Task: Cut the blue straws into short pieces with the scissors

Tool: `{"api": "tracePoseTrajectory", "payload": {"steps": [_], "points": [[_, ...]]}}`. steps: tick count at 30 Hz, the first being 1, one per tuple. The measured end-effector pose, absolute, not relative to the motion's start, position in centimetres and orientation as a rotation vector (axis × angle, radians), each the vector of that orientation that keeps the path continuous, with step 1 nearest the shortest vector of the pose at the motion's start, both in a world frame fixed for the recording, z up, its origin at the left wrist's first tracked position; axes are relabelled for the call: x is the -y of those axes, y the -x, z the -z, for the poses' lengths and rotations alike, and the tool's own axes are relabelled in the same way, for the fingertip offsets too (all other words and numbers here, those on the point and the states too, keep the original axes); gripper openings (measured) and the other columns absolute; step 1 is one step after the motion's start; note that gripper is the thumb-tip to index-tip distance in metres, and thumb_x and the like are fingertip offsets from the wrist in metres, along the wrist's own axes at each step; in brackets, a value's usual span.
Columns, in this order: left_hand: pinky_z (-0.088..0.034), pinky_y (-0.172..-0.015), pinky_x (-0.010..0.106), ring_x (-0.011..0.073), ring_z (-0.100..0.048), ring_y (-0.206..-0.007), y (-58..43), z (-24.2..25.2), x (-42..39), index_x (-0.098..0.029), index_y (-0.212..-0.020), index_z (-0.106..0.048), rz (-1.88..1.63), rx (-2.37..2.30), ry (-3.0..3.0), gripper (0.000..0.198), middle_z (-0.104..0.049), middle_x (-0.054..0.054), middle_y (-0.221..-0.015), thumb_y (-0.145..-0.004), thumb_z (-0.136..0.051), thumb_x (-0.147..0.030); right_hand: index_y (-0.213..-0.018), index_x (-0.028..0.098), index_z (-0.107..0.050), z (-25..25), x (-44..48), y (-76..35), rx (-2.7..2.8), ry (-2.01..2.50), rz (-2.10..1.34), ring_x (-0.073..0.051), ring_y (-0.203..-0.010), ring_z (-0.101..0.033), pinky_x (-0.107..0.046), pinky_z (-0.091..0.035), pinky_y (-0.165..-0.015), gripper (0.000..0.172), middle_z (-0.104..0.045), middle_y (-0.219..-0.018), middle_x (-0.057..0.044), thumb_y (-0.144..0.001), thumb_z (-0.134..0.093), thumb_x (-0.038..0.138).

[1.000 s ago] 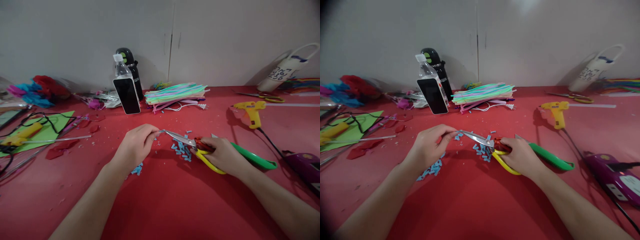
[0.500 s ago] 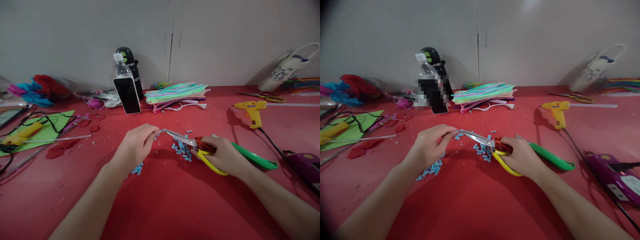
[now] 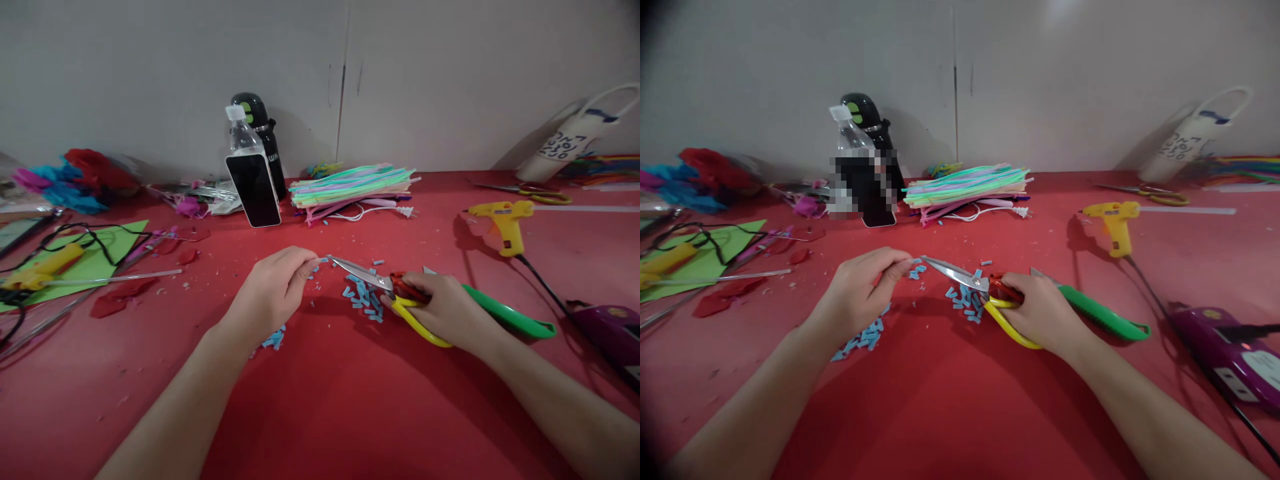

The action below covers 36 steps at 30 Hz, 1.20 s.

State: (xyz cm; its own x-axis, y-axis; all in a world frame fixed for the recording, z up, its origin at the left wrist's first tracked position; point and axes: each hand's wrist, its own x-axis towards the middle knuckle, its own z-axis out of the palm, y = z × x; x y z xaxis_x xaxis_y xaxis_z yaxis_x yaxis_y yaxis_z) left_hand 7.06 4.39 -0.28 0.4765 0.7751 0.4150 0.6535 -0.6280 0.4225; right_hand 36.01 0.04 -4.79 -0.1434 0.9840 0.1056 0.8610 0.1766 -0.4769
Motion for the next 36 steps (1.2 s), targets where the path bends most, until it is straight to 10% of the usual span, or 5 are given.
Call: {"api": "tracePoseTrajectory", "payload": {"steps": [36], "points": [[-0.041,-0.065,0.026,0.0147,-0.059,-0.07,-7.19,0.23,-4.3,-0.019,-0.09,-0.06,-0.82,-1.277,-2.475,0.025,-0.065,0.001,-0.077,-0.103,-0.043,-0.032,-0.063,0.022,-0.037,4.68,0.18,-35.91,2.053,1.731,-0.428,-0.012,-0.057,-0.027,-0.026,-0.025,-0.052,0.033,-0.035,-0.056,0.005,-0.078,-0.063,0.036]]}}
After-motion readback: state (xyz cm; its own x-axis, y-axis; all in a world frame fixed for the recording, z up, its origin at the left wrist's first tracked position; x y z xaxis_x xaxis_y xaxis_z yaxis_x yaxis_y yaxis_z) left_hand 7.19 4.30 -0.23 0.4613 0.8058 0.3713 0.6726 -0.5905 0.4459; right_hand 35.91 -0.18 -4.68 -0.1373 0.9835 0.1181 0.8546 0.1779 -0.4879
